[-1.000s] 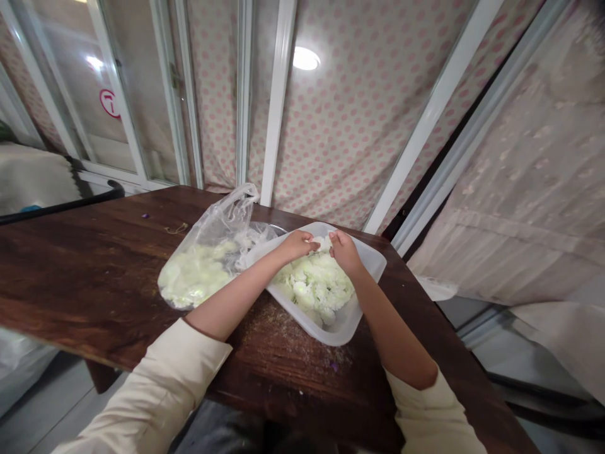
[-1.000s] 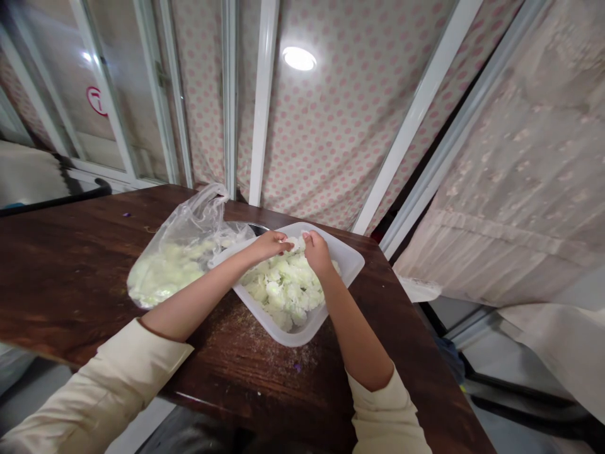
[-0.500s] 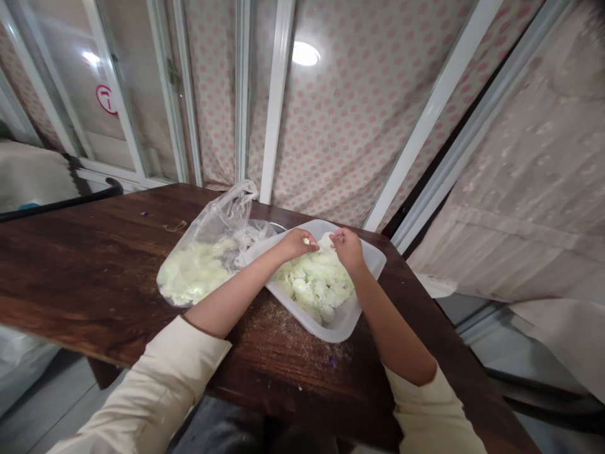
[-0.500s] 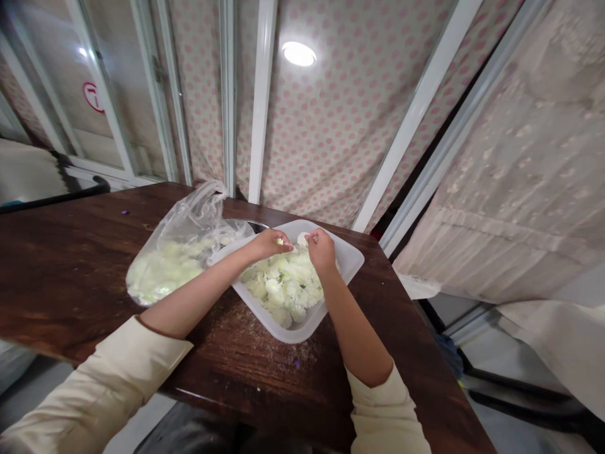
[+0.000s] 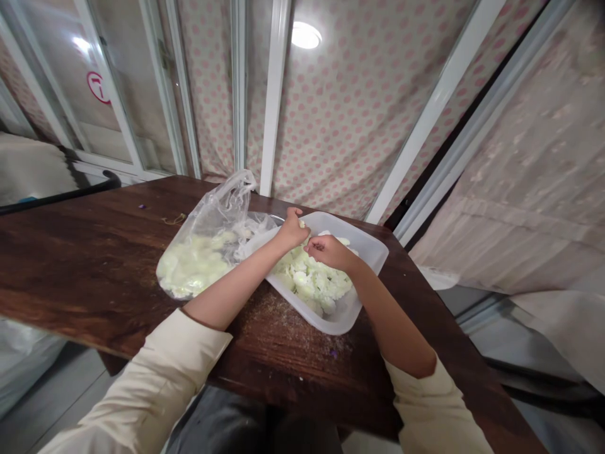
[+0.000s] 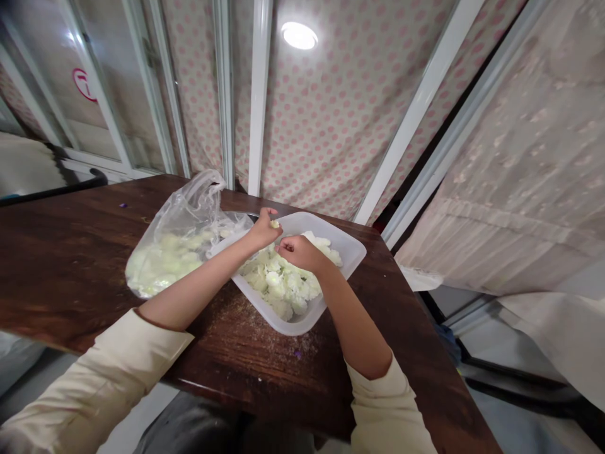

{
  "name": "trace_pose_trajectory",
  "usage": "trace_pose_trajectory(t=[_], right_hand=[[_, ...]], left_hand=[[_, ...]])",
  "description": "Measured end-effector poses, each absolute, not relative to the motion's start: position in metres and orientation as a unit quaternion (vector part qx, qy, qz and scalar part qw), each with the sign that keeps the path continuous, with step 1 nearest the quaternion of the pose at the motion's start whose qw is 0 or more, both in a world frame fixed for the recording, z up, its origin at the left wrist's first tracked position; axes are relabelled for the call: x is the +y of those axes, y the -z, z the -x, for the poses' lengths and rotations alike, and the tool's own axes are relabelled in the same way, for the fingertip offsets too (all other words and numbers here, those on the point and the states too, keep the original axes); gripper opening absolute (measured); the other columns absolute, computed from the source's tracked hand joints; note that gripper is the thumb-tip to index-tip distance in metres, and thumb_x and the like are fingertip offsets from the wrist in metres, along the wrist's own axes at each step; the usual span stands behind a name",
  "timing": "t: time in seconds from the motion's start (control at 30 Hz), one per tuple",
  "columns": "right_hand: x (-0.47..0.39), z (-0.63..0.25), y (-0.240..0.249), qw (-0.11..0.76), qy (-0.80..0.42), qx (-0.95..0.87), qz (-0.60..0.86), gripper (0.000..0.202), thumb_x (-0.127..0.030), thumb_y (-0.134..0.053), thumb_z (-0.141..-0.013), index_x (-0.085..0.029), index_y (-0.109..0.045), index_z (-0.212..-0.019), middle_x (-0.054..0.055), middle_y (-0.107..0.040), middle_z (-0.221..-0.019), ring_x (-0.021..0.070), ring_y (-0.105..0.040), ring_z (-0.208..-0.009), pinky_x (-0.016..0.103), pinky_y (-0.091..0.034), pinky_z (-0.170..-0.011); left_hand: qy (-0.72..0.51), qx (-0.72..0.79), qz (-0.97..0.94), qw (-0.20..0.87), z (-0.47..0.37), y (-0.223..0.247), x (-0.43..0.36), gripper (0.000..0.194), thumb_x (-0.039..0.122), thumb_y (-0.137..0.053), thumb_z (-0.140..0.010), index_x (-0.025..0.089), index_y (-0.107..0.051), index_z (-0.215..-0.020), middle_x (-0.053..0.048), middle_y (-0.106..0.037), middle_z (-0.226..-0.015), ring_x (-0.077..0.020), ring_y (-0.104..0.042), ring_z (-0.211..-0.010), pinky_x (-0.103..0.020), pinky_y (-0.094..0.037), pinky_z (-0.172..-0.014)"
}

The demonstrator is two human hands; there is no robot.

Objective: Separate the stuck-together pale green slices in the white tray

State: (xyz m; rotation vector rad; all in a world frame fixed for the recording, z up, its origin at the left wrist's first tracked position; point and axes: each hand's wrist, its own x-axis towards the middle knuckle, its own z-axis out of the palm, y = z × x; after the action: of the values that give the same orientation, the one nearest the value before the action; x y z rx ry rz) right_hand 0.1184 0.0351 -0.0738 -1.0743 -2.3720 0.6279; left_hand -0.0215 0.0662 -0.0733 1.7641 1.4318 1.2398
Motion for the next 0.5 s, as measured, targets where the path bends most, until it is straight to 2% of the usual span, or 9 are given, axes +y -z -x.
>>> trace_pose_trajectory(t=[0.1,0.17,0.23,0.37,0.5], right_hand=[[0.034,-0.120,0.077,0.125,-0.313,-0.871,0.358,0.022,-0.041,-0.056,-0.069,-0.019,-0.059,-0.075,0.000,-0.056,-0.066,0.0117,-0.050,-0.060,0.023,-0.039,-0.056],[0.036,-0.122,0.081,0.058,-0.347,-0.870,0.345,0.032,-0.040,-0.067,-0.058,-0.021,-0.062,-0.084,0.000,-0.060,-0.075,0.0122,-0.053,-0.065,0.022,-0.041,-0.058],[0.037,-0.124,0.084,0.024,-0.350,-0.871,0.344,0.038,-0.039,-0.071,-0.054,-0.022,-0.063,-0.087,0.001,-0.061,-0.082,0.0122,-0.055,-0.067,0.022,-0.042,-0.060],[0.040,-0.123,0.087,0.003,-0.343,-0.881,0.324,0.024,-0.038,-0.058,-0.070,-0.022,-0.064,-0.086,0.001,-0.063,-0.084,0.0113,-0.055,-0.071,0.022,-0.042,-0.064],[0.040,-0.120,0.085,0.011,-0.342,-0.895,0.287,0.016,-0.032,-0.056,-0.071,-0.019,-0.063,-0.077,0.000,-0.062,-0.077,0.0111,-0.053,-0.068,0.023,-0.040,-0.063]], left_hand=[[-0.470,0.535,-0.644,0.279,0.021,0.072,0.065,0.047,0.018,-0.050,-0.065,0.015,-0.032,-0.108,0.001,-0.046,-0.073,-0.0091,-0.043,-0.054,-0.023,-0.036,-0.058],[-0.458,0.537,-0.645,0.293,0.021,0.071,0.064,0.047,0.020,-0.050,-0.065,0.016,-0.031,-0.108,0.002,-0.045,-0.070,-0.0090,-0.042,-0.051,-0.023,-0.036,-0.057],[-0.453,0.538,-0.648,0.292,0.020,0.070,0.063,0.047,0.021,-0.051,-0.065,0.016,-0.032,-0.108,0.002,-0.045,-0.070,-0.0094,-0.042,-0.052,-0.023,-0.036,-0.057],[-0.449,0.536,-0.654,0.289,0.020,0.071,0.064,0.048,0.023,-0.052,-0.064,0.016,-0.033,-0.108,0.000,-0.047,-0.073,-0.0104,-0.044,-0.055,-0.023,-0.036,-0.058],[-0.453,0.532,-0.657,0.285,0.019,0.072,0.065,0.047,0.023,-0.052,-0.064,0.016,-0.034,-0.107,-0.001,-0.048,-0.076,-0.0098,-0.044,-0.055,-0.023,-0.036,-0.056]])
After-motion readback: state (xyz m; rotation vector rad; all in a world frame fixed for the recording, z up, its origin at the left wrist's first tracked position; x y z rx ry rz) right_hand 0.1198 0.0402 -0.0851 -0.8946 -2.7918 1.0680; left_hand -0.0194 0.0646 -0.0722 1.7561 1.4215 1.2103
